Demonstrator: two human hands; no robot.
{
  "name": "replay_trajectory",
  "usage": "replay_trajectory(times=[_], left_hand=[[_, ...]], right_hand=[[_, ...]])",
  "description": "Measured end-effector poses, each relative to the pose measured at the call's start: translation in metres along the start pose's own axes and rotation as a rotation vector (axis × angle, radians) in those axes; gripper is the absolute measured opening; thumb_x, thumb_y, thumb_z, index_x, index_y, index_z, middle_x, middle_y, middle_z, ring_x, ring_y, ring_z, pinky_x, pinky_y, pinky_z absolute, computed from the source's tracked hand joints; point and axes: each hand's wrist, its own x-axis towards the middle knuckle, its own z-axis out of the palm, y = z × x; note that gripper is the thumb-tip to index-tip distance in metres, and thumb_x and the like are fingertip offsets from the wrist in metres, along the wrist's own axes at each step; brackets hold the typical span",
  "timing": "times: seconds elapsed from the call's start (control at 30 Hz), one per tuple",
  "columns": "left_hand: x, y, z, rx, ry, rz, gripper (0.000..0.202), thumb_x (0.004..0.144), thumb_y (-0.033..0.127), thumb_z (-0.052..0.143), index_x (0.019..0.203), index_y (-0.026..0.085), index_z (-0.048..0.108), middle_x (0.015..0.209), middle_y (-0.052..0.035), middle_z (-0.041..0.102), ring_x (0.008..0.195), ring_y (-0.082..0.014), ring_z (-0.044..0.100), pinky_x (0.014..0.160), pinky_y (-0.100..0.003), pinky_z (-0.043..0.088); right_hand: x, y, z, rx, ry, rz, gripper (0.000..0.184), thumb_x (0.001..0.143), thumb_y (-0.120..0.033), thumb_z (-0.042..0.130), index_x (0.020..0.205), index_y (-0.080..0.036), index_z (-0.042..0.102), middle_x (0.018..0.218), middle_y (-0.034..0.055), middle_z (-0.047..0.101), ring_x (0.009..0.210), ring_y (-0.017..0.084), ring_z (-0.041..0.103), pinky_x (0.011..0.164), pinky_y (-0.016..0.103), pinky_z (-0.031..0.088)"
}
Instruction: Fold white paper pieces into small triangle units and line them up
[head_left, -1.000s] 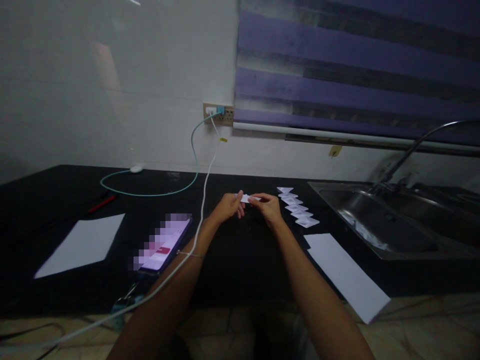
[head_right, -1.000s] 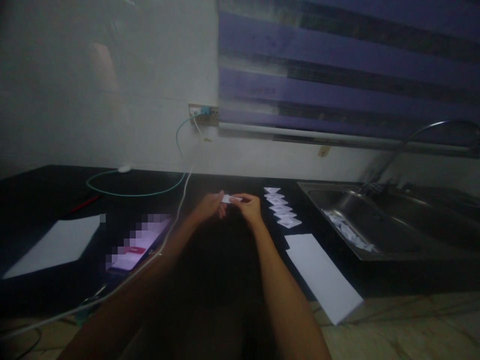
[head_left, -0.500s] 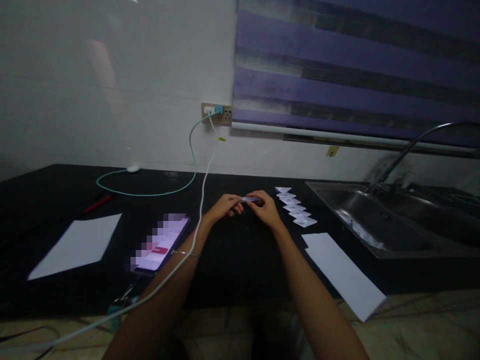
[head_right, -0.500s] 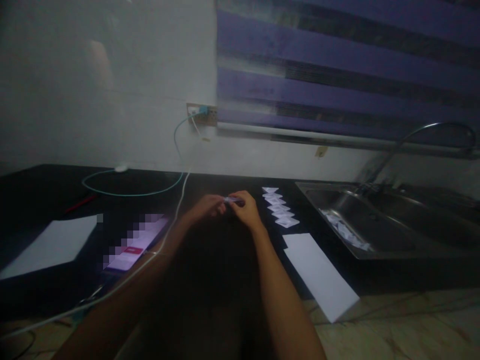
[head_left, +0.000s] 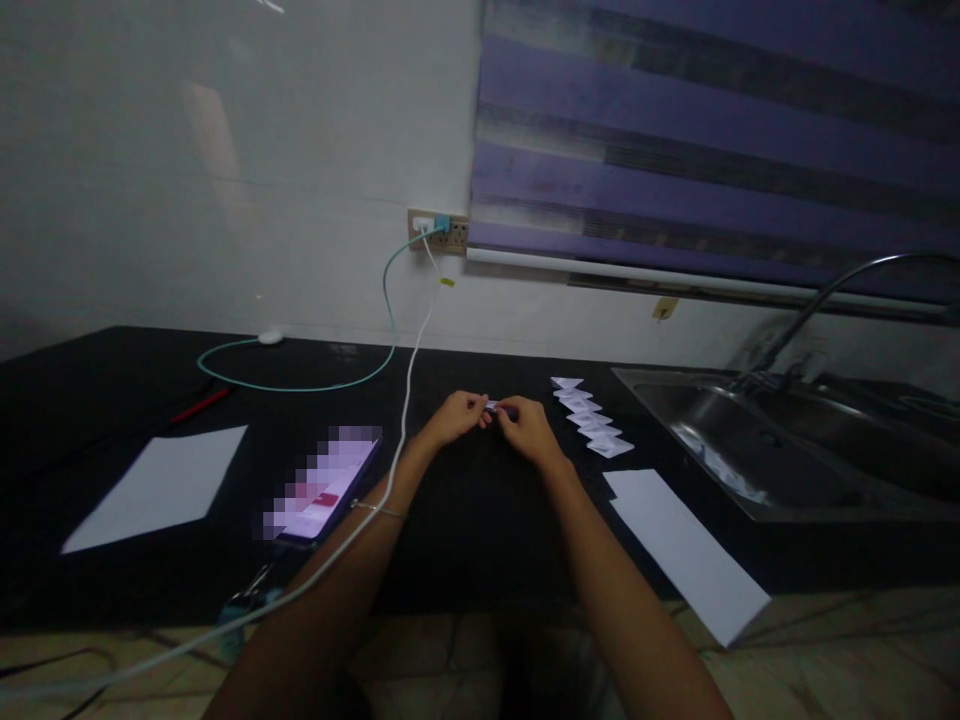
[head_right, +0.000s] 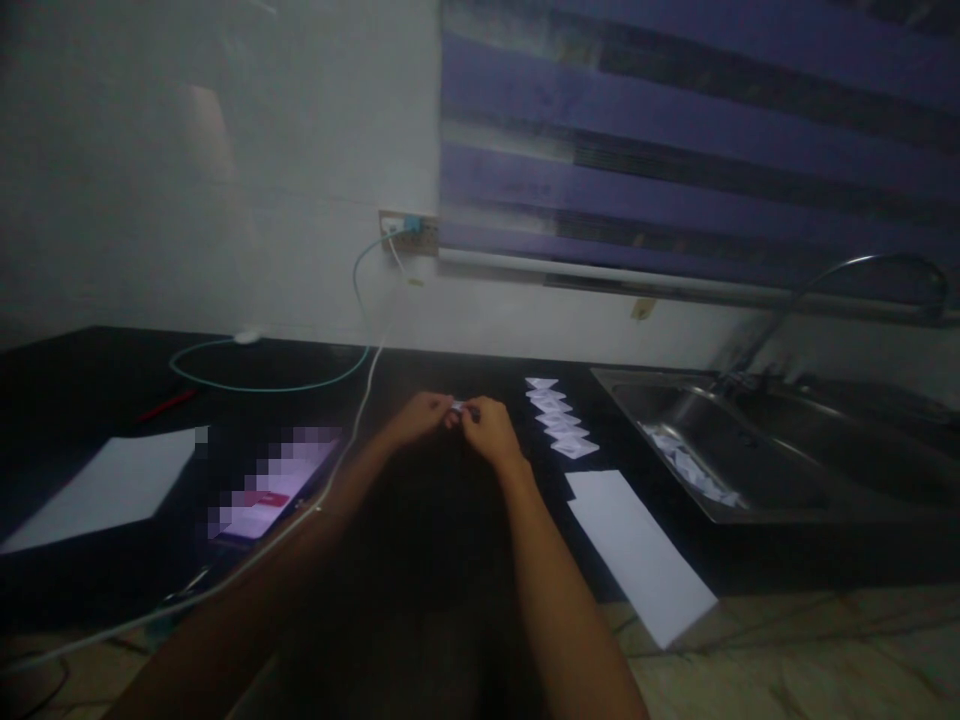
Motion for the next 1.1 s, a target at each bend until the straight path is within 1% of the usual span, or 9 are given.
replay_trajectory(times=[0.1,0.2,0.3,0.43,0.57,0.7,0.8,0.93,1.1], left_hand=[[-0.001,0.004,0.000,0.057,0.009,0.005,0.053,0.099,0.048,0.041,0.079,0.010,0.072,0.068,-0.0065,0.069,0.061,-0.0134,0.061,0.064,-0.024,0.045],[-0.004,0.009,0.001,0.091,0.013,0.029,0.050,0.098,0.047,0.042,0.080,0.011,0.072,0.070,-0.0055,0.069,0.062,-0.0137,0.061,0.062,-0.024,0.043],[-0.005,0.014,0.008,0.065,-0.047,0.043,0.045,0.098,0.044,0.042,0.087,0.011,0.071,0.073,-0.0053,0.069,0.064,-0.0140,0.061,0.062,-0.024,0.044],[-0.006,0.018,0.023,0.015,-0.109,0.062,0.041,0.097,0.042,0.045,0.083,0.012,0.069,0.072,-0.0051,0.068,0.065,-0.0136,0.062,0.064,-0.024,0.046],[-0.007,0.024,0.033,-0.043,-0.177,0.050,0.041,0.097,0.044,0.046,0.083,0.012,0.067,0.075,-0.0060,0.070,0.065,-0.0134,0.063,0.065,-0.025,0.048],[-0.013,0.038,0.038,-0.129,-0.209,0.037,0.042,0.096,0.046,0.048,0.081,0.011,0.067,0.075,-0.0068,0.070,0.066,-0.0134,0.063,0.067,-0.025,0.047],[-0.018,0.047,0.040,-0.203,-0.273,0.046,0.042,0.092,0.051,0.054,0.088,0.011,0.068,0.077,-0.0058,0.070,0.066,-0.0130,0.063,0.067,-0.025,0.047],[-0.020,0.049,0.043,-0.193,-0.316,0.060,0.045,0.093,0.056,0.053,0.090,0.013,0.066,0.076,-0.0048,0.069,0.061,-0.0115,0.060,0.062,-0.025,0.045],[-0.018,0.039,0.044,-0.115,-0.341,0.046,0.043,0.093,0.055,0.053,0.094,0.014,0.066,0.069,-0.0016,0.064,0.055,-0.0102,0.055,0.055,-0.023,0.041]], right_hand=[[0.005,0.000,-0.008,0.029,-0.091,0.051,0.025,0.091,-0.023,0.056,0.099,-0.013,0.077,0.101,0.0106,0.078,0.094,0.022,0.070,0.087,0.030,0.049],[0.011,0.006,-0.020,0.069,-0.277,0.090,0.026,0.092,-0.026,0.056,0.097,-0.013,0.078,0.094,0.0078,0.078,0.088,0.021,0.070,0.077,0.028,0.049],[0.013,0.008,-0.035,-0.034,-0.384,0.085,0.026,0.092,-0.022,0.054,0.099,-0.012,0.077,0.095,0.0092,0.078,0.089,0.021,0.070,0.076,0.027,0.048],[0.003,-0.006,-0.050,-0.449,-0.299,-0.003,0.029,0.094,-0.016,0.046,0.104,-0.013,0.073,0.106,0.0146,0.074,0.098,0.023,0.068,0.084,0.029,0.046],[-0.013,-0.021,-0.058,-0.724,-0.291,-0.116,0.024,0.094,-0.020,0.047,0.102,-0.011,0.068,0.106,0.0159,0.069,0.099,0.026,0.065,0.080,0.032,0.046],[-0.028,-0.023,-0.066,-0.746,-0.336,-0.142,0.020,0.092,-0.020,0.052,0.103,-0.013,0.067,0.106,0.0130,0.068,0.100,0.025,0.062,0.076,0.030,0.046],[-0.042,-0.016,-0.082,-0.693,-0.371,-0.146,0.022,0.096,-0.017,0.048,0.099,-0.014,0.069,0.105,0.0133,0.067,0.099,0.024,0.061,0.079,0.031,0.046],[-0.070,0.009,-0.120,-0.617,-0.326,-0.217,0.024,0.094,-0.011,0.048,0.100,-0.014,0.071,0.108,0.0143,0.066,0.105,0.024,0.058,0.088,0.032,0.046],[-0.100,0.047,-0.164,-0.666,-0.321,-0.167,0.025,0.092,-0.011,0.050,0.101,-0.017,0.072,0.105,0.0122,0.068,0.099,0.023,0.059,0.084,0.032,0.049]])
